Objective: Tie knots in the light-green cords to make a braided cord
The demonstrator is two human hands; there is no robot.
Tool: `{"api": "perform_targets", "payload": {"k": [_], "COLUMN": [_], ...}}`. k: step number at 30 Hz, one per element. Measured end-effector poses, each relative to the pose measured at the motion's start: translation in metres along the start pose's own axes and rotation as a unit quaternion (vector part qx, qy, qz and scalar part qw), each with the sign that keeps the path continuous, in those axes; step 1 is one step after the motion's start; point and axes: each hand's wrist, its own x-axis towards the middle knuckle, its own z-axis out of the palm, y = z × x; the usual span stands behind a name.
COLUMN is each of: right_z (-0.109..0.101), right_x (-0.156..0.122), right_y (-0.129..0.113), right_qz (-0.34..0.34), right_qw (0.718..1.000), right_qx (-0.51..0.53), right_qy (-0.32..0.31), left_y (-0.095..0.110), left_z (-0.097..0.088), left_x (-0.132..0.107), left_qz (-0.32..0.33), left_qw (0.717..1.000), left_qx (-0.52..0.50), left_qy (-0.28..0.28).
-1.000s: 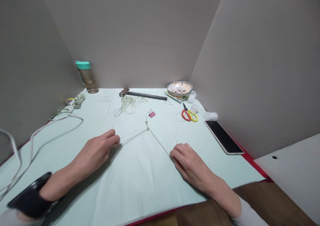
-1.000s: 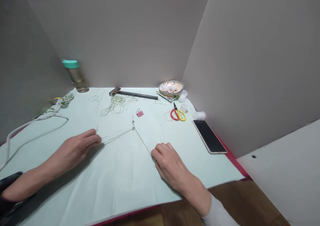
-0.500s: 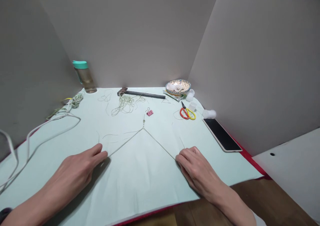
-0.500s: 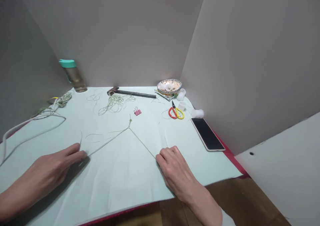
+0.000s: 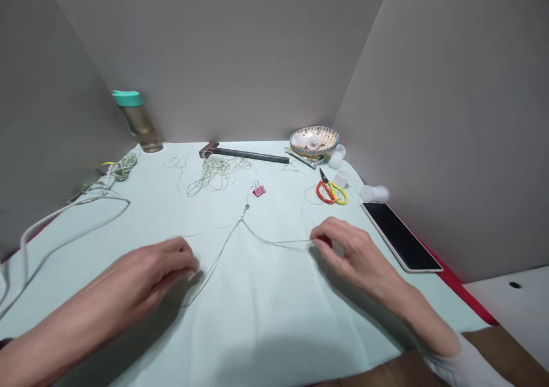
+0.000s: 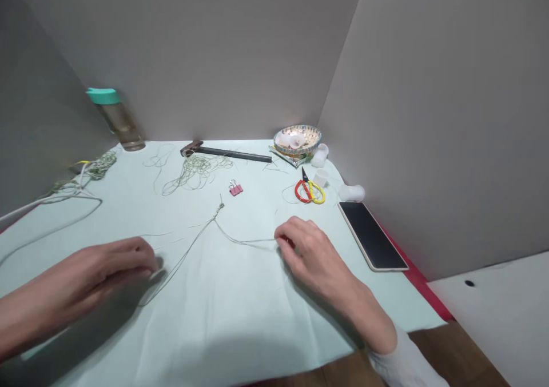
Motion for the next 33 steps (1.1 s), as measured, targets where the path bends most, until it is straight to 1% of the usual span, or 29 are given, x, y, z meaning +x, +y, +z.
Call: {"api": "perform_targets", "payload": {"k": [2, 4, 6, 8, 9, 11, 13, 15, 17, 19, 21, 24, 28, 31, 33], "right_z": [0.002, 0.005, 0.01, 0.015, 0.018, 0.026, 0.037, 0.05, 0.061, 0.066, 0.067, 0.061, 0.051, 0.048, 0.047], "right_x": [0.013, 0.025, 0.033, 0.039, 0.04, 0.04, 0.038, 0.037, 0.036, 0.037, 0.04, 0.044, 0.047, 0.046, 0.044], "right_y": [0.013, 0.025, 0.032, 0.027, 0.021, 0.004, -0.014, -0.027, -0.03, -0.029, -0.026, -0.026, -0.03, -0.03, -0.028], "right_qz": [0.007, 0.014, 0.023, 0.016, 0.002, -0.043, -0.087, -0.112, -0.118, -0.111, -0.093, -0.056, -0.001, 0.03, 0.041], "right_qw": [1.0, 0.999, 0.996, 0.992, 0.991, 0.991, 0.988, 0.983, 0.981, 0.982, 0.986, 0.992, 0.99, 0.986, 0.982], "right_qx": [-0.009, -0.036, -0.078, -0.114, -0.123, -0.125, -0.124, -0.13, -0.132, -0.122, -0.099, -0.038, 0.049, 0.078, 0.083], "right_qy": [0.011, 0.024, 0.045, 0.053, 0.045, 0.006, -0.037, -0.066, -0.083, -0.092, -0.097, -0.109, -0.129, -0.145, -0.164], "left_y": [-0.005, -0.01, -0.013, -0.014, -0.014, -0.012, -0.011, -0.01, -0.009, -0.008, -0.007, -0.004, 0.002, 0.005, 0.007], "left_z": [0.0, 0.006, 0.015, 0.025, 0.03, 0.036, 0.04, 0.042, 0.043, 0.045, 0.047, 0.047, 0.042, 0.039, 0.039], "left_x": [0.019, 0.038, 0.055, 0.068, 0.073, 0.079, 0.082, 0.082, 0.081, 0.079, 0.077, 0.076, 0.078, 0.079, 0.081], "left_qz": [-0.002, -0.021, -0.036, -0.039, -0.038, -0.034, -0.027, -0.016, -0.005, 0.003, 0.007, -0.005, -0.052, -0.084, -0.098], "left_qw": [1.0, 0.999, 0.998, 0.997, 0.997, 0.997, 0.997, 0.997, 0.997, 0.998, 0.998, 0.999, 0.997, 0.993, 0.991], "left_qx": [0.011, 0.033, 0.051, 0.059, 0.061, 0.064, 0.068, 0.073, 0.073, 0.067, 0.054, 0.025, -0.027, -0.067, -0.086], "left_qy": [-0.027, -0.018, -0.01, -0.013, -0.014, -0.013, -0.007, 0.0, 0.008, 0.015, 0.021, 0.03, 0.046, 0.05, 0.042]}}
